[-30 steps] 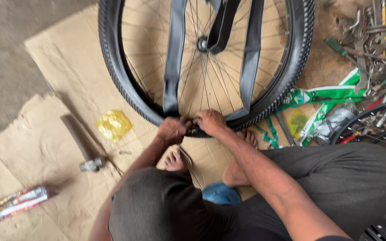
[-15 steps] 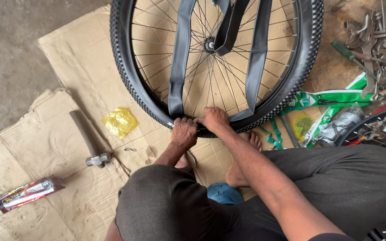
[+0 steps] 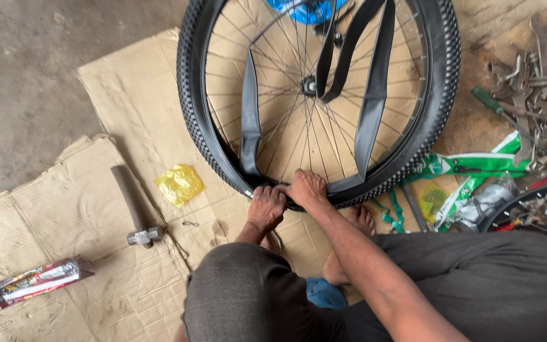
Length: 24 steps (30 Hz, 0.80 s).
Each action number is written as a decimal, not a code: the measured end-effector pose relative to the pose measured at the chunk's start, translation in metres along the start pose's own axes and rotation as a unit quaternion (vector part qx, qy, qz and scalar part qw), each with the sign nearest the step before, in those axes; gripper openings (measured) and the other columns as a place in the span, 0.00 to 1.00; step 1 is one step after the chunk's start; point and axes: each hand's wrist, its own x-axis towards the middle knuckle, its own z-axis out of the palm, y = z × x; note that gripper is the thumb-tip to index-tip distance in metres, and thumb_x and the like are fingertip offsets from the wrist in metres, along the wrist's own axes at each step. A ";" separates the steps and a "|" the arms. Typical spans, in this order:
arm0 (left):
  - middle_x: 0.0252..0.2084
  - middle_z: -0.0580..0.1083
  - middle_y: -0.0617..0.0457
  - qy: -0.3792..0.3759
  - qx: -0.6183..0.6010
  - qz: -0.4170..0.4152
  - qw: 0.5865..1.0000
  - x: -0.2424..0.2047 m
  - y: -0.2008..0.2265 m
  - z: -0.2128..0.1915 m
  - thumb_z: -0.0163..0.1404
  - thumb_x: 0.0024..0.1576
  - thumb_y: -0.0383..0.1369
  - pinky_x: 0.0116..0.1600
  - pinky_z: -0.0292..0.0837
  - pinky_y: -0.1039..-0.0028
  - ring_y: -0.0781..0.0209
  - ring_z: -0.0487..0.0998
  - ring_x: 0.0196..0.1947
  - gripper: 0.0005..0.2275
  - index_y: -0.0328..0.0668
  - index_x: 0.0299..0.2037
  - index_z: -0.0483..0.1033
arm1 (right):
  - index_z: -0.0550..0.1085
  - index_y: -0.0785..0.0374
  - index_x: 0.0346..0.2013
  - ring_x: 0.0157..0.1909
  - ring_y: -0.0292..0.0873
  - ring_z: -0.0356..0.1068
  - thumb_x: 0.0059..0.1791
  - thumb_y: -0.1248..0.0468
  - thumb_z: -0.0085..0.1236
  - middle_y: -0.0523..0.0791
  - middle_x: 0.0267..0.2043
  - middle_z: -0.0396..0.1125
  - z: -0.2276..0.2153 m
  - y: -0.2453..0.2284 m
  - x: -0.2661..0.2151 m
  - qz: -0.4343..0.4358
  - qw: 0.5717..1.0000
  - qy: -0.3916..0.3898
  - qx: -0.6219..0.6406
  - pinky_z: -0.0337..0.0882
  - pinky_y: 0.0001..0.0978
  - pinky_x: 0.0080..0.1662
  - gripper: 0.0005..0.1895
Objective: The person removes a bicycle tire from a rim using tire levers, then unpacks a new inner tube and inserts it into the tire. The person then seats the tire bead back onto the rim by hand.
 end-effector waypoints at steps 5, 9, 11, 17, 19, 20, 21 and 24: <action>0.37 0.74 0.49 -0.030 0.011 -0.050 0.998 0.014 -0.007 -0.015 0.53 0.50 0.31 0.48 0.62 0.59 0.50 0.72 0.44 0.06 0.41 0.36 0.76 | 0.82 0.60 0.40 0.48 0.53 0.77 0.44 0.37 0.62 0.52 0.43 0.77 -0.005 0.030 0.002 -0.082 0.988 -0.084 0.102 0.74 0.44 0.52 0.30; 0.39 0.75 0.48 -0.059 0.011 -0.026 0.998 0.018 -0.007 -0.022 0.61 0.38 0.34 0.47 0.61 0.57 0.49 0.71 0.47 0.14 0.40 0.34 0.77 | 0.80 0.59 0.46 0.50 0.52 0.75 0.38 0.42 0.67 0.51 0.46 0.76 -0.006 0.057 -0.008 -0.149 0.971 -0.172 0.080 0.73 0.44 0.53 0.30; 0.37 0.74 0.47 -0.044 0.004 -0.005 0.999 0.012 -0.011 -0.028 0.63 0.37 0.37 0.47 0.62 0.56 0.48 0.72 0.44 0.16 0.39 0.33 0.76 | 0.79 0.57 0.47 0.51 0.53 0.74 0.35 0.46 0.69 0.50 0.48 0.74 -0.004 0.048 -0.011 -0.167 0.968 -0.184 0.037 0.73 0.46 0.52 0.31; 0.31 0.71 0.50 0.033 -0.042 -0.032 0.998 0.011 -0.022 -0.013 0.61 0.47 0.40 0.43 0.62 0.56 0.48 0.73 0.36 0.11 0.44 0.28 0.74 | 0.81 0.56 0.43 0.53 0.54 0.74 0.42 0.55 0.61 0.50 0.48 0.75 -0.012 0.026 -0.022 -0.185 0.963 -0.179 -0.081 0.73 0.48 0.54 0.17; 0.31 0.71 0.50 0.036 -0.032 -0.050 0.998 0.004 -0.025 -0.012 0.60 0.49 0.40 0.42 0.61 0.57 0.48 0.73 0.36 0.11 0.44 0.28 0.74 | 0.80 0.55 0.42 0.52 0.55 0.73 0.43 0.56 0.60 0.50 0.47 0.75 -0.016 0.019 -0.025 -0.172 0.971 -0.164 -0.038 0.72 0.51 0.52 0.15; 0.32 0.70 0.50 0.036 -0.023 -0.055 0.998 0.009 -0.030 -0.014 0.60 0.50 0.39 0.42 0.61 0.57 0.49 0.72 0.37 0.10 0.43 0.28 0.73 | 0.80 0.54 0.42 0.52 0.55 0.73 0.43 0.56 0.61 0.50 0.46 0.74 -0.021 0.015 -0.021 -0.165 0.972 -0.167 -0.029 0.71 0.50 0.53 0.15; 0.33 0.70 0.50 0.034 -0.017 -0.058 0.998 0.015 -0.031 -0.015 0.59 0.51 0.39 0.42 0.61 0.56 0.50 0.72 0.37 0.10 0.43 0.28 0.73 | 0.80 0.52 0.43 0.52 0.55 0.73 0.42 0.57 0.61 0.50 0.45 0.74 -0.026 0.014 -0.019 -0.154 0.973 -0.172 -0.018 0.71 0.50 0.53 0.15; 0.40 0.72 0.47 -0.037 -0.019 -0.098 0.994 0.029 -0.027 -0.024 0.57 0.47 0.33 0.44 0.62 0.54 0.47 0.72 0.46 0.05 0.44 0.29 0.76 | 0.81 0.52 0.41 0.51 0.54 0.72 0.43 0.60 0.61 0.50 0.44 0.73 -0.031 0.014 -0.020 -0.153 0.979 -0.131 -0.003 0.71 0.49 0.53 0.13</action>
